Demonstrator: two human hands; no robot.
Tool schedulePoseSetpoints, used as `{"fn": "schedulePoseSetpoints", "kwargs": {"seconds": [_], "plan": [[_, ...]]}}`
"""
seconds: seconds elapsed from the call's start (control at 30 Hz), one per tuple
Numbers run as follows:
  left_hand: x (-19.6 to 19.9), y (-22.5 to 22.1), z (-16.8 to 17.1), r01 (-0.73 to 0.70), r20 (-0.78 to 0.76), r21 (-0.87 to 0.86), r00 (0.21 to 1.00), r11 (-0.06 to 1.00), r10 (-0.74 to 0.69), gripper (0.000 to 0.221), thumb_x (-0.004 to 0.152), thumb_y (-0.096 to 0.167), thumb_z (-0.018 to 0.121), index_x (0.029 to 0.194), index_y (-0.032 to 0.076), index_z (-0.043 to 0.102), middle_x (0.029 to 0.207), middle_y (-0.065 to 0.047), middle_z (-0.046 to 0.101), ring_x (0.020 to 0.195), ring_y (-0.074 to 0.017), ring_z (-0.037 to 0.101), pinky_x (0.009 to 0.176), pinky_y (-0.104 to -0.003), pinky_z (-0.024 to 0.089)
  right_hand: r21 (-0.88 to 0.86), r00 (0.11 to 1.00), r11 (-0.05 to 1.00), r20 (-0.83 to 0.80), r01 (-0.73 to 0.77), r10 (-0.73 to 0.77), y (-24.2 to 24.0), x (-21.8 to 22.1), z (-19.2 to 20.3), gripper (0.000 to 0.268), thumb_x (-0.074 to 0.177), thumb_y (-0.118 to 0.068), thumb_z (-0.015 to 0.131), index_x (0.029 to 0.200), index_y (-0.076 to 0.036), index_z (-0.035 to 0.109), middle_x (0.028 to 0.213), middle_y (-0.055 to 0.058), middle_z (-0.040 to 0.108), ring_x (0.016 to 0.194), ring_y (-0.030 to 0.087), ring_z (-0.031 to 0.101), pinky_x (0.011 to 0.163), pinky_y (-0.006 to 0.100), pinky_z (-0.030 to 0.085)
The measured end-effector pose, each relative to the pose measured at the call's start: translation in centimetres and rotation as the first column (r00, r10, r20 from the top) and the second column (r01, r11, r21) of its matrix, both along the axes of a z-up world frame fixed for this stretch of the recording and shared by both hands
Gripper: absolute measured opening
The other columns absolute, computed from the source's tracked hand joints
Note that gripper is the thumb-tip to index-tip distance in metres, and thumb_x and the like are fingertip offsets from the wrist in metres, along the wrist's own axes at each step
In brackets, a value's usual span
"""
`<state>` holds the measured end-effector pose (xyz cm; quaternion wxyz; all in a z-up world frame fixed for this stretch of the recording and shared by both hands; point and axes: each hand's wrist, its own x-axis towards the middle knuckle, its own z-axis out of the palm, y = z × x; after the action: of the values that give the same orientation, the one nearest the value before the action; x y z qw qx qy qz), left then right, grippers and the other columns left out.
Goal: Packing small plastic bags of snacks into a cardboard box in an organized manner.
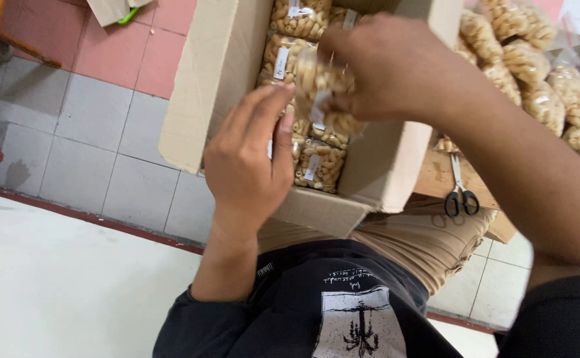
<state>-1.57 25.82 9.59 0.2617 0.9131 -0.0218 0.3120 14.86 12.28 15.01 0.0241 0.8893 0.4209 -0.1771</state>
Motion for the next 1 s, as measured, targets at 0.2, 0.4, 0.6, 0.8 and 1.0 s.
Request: {"fn": "schedulePoseSetpoints", "kwargs": {"seconds": [0.2,0.4,0.6,0.8,1.0], "plan": [[0.6,0.5,0.4,-0.034,-0.1,-0.115,0.995,0.993,0.023,0.033,0.112,0.014,0.041,0.131,0.0,0.065,0.13,-0.014,0.071,0.122,-0.0328,0.071,0.103,-0.042,0.057,-0.47,0.963,0.875,-0.271,-0.116,-0.017,6.0,-1.0,-0.6,0.055,0.092,-0.029,0.08,0.136,-0.011,0.054,0.111,0.012,0.076,0.098,0.031,0.073,0.076,0.045,0.065],[1.2,1.2,0.7,-0.021,-0.116,-0.149,0.993,0.989,0.004,0.031,0.11,0.018,0.048,0.127,0.0,0.067,0.128,-0.016,0.072,0.12,-0.0331,0.074,0.1,-0.042,0.059,-0.56,0.929,0.777,-0.36,-0.286,0.081,7.1,-0.4,-6.5,0.061,0.096,-0.029,0.072,0.147,-0.014,0.042,0.119,0.008,0.072,0.106,0.029,0.071,0.08,0.043,0.063],[1.0,1.8,0.6,-0.002,-0.142,-0.189,0.99,0.982,-0.025,0.03,0.108,0.02,0.055,0.127,-0.001,0.066,0.128,-0.017,0.072,0.119,-0.0328,0.075,0.102,-0.041,0.06,-0.627,0.875,0.636,-0.454,-0.449,0.17,6.2,-0.7,-11.4,0.068,0.102,-0.029,0.063,0.159,-0.016,0.027,0.129,0.004,0.067,0.115,0.027,0.069,0.085,0.04,0.06],[0.9,2.0,0.4,-0.015,-0.137,-0.224,0.99,0.974,-0.016,0.031,0.107,0.021,0.054,0.127,0.0,0.065,0.128,-0.017,0.072,0.119,-0.0329,0.076,0.101,-0.041,0.061,-0.6,0.828,0.612,-0.532,-0.516,0.177,6.5,-0.8,-12.6,0.062,0.095,-0.021,0.073,0.148,-0.016,0.041,0.128,0.005,0.069,0.113,0.027,0.07,0.09,0.041,0.057],[1.1,1.9,0.6,-0.029,-0.168,-0.19,0.986,0.981,-0.004,0.03,0.109,0.016,0.051,0.127,0.0,0.067,0.129,-0.017,0.072,0.12,-0.0325,0.075,0.102,-0.041,0.06,-0.614,0.84,0.635,-0.532,-0.469,0.106,6.5,-0.7,-11.9,0.049,0.095,-0.018,0.07,0.14,-0.017,0.05,0.121,0.004,0.069,0.107,0.025,0.069,0.086,0.039,0.057]]}}
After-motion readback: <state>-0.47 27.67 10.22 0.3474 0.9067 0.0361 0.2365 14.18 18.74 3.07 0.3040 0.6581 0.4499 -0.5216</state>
